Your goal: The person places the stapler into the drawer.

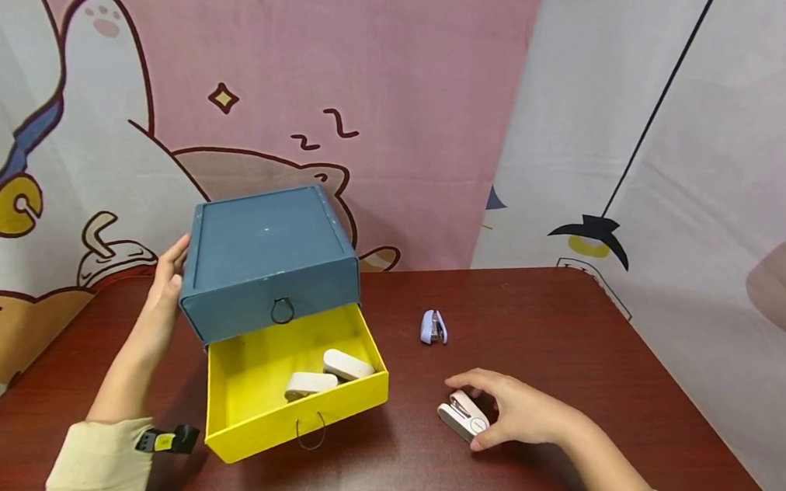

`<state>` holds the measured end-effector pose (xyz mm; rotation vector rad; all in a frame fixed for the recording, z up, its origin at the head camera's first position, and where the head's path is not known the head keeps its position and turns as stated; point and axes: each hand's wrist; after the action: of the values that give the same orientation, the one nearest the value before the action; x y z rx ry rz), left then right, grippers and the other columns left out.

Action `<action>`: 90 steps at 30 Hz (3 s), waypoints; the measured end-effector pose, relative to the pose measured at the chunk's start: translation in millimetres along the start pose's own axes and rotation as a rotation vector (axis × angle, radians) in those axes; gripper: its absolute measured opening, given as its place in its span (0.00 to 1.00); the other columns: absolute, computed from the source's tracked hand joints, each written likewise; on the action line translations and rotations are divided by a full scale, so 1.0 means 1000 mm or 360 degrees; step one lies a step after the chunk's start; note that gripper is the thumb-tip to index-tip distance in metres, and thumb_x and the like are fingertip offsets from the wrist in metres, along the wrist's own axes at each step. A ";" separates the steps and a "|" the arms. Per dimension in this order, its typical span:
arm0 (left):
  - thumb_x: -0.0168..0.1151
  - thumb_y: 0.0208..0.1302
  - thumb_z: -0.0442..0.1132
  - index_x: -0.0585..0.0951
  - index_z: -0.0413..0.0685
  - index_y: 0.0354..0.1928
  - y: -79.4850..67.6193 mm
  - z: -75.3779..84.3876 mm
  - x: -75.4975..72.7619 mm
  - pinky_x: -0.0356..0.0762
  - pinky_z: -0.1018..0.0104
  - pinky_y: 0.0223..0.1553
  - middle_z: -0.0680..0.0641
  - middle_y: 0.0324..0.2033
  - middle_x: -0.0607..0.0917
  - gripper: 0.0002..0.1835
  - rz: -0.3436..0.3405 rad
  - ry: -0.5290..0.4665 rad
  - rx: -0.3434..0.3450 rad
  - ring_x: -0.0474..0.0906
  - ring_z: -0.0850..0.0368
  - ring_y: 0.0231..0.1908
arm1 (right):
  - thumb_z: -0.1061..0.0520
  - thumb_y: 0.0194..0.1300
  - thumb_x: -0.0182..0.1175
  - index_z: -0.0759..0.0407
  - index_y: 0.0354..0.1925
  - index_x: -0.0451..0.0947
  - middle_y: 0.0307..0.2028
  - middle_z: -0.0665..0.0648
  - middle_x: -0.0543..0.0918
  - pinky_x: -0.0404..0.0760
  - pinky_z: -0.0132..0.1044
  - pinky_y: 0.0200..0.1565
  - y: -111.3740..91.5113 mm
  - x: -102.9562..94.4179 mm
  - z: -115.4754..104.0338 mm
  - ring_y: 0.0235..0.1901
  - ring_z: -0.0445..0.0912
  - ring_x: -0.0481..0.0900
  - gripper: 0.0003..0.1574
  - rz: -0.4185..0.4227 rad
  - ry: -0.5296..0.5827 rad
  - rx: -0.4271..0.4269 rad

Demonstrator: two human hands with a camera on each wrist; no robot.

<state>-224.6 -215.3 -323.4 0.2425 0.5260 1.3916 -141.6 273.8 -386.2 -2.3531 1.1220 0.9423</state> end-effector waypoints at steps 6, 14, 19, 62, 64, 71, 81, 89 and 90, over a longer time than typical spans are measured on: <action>0.41 0.71 0.56 0.48 0.56 0.75 0.000 -0.001 0.000 0.47 0.39 0.60 0.44 0.71 0.51 0.35 0.0002 -0.0006 0.0006 0.47 0.42 0.67 | 0.51 0.46 0.75 0.50 0.64 0.68 0.50 0.49 0.74 0.72 0.39 0.41 -0.001 -0.001 0.000 0.46 0.44 0.71 0.47 -0.0032 -0.0048 0.0016; 0.41 0.71 0.56 0.48 0.56 0.75 0.000 -0.001 0.000 0.45 0.36 0.60 0.44 0.71 0.50 0.35 -0.0001 0.0002 0.0011 0.47 0.41 0.68 | 0.52 0.46 0.75 0.53 0.61 0.71 0.50 0.50 0.76 0.73 0.38 0.38 0.000 0.001 0.002 0.44 0.43 0.72 0.43 0.0010 -0.0075 -0.0117; 0.41 0.71 0.55 0.48 0.57 0.75 0.000 -0.001 0.000 0.48 0.39 0.60 0.44 0.71 0.51 0.35 -0.0003 0.0002 0.0008 0.48 0.43 0.67 | 0.52 0.46 0.76 0.52 0.58 0.72 0.51 0.47 0.75 0.74 0.38 0.39 0.001 0.002 0.004 0.44 0.42 0.73 0.41 0.0048 -0.0094 -0.0088; 0.41 0.71 0.56 0.47 0.57 0.75 -0.002 0.001 0.000 0.46 0.37 0.60 0.42 0.71 0.52 0.35 0.0005 0.0015 -0.0005 0.48 0.42 0.67 | 0.52 0.46 0.77 0.43 0.56 0.75 0.52 0.44 0.75 0.73 0.38 0.43 0.017 -0.014 -0.063 0.46 0.42 0.71 0.38 0.0531 -0.0126 -0.0351; 0.40 0.71 0.56 0.47 0.57 0.75 -0.001 0.000 0.000 0.46 0.37 0.60 0.42 0.71 0.51 0.35 0.0006 0.0012 -0.0006 0.48 0.42 0.67 | 0.52 0.46 0.77 0.44 0.56 0.75 0.52 0.44 0.75 0.73 0.37 0.44 0.019 -0.014 -0.067 0.47 0.42 0.72 0.38 0.0545 -0.0133 -0.0356; 0.41 0.71 0.57 0.47 0.56 0.75 0.000 0.000 0.000 0.46 0.37 0.60 0.43 0.71 0.51 0.36 0.0004 0.0001 0.0001 0.48 0.43 0.67 | 0.54 0.44 0.78 0.43 0.56 0.75 0.53 0.43 0.75 0.72 0.39 0.46 0.026 -0.013 -0.081 0.48 0.41 0.71 0.39 0.0597 -0.0114 -0.0372; 0.41 0.70 0.58 0.47 0.56 0.75 0.001 -0.001 0.000 0.46 0.37 0.60 0.42 0.71 0.51 0.36 0.0003 -0.0009 0.0011 0.48 0.42 0.67 | 0.56 0.44 0.78 0.47 0.56 0.76 0.53 0.47 0.76 0.72 0.40 0.47 0.040 -0.005 -0.103 0.48 0.45 0.72 0.39 0.0659 -0.0039 -0.0512; 0.41 0.71 0.57 0.47 0.57 0.75 0.001 -0.003 -0.001 0.45 0.37 0.60 0.43 0.71 0.51 0.35 -0.0005 -0.0013 0.0010 0.48 0.42 0.67 | 0.55 0.43 0.78 0.49 0.55 0.78 0.52 0.47 0.77 0.71 0.39 0.44 0.054 0.005 -0.120 0.46 0.46 0.72 0.38 0.0683 0.0012 -0.0571; 0.41 0.71 0.57 0.47 0.57 0.75 0.001 -0.004 -0.001 0.45 0.37 0.60 0.43 0.71 0.51 0.36 -0.0006 -0.0015 0.0011 0.48 0.42 0.67 | 0.55 0.43 0.78 0.49 0.55 0.78 0.52 0.47 0.77 0.71 0.39 0.43 0.056 0.006 -0.122 0.45 0.46 0.72 0.38 0.0680 0.0019 -0.0578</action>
<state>-227.1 -216.6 -325.9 0.2534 0.5233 1.3843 -132.9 165.8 -306.2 -2.4364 1.6168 1.3796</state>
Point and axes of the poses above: each hand's wrist, its own y-axis towards the middle knuckle, its own x-axis out of the palm, z = x × y
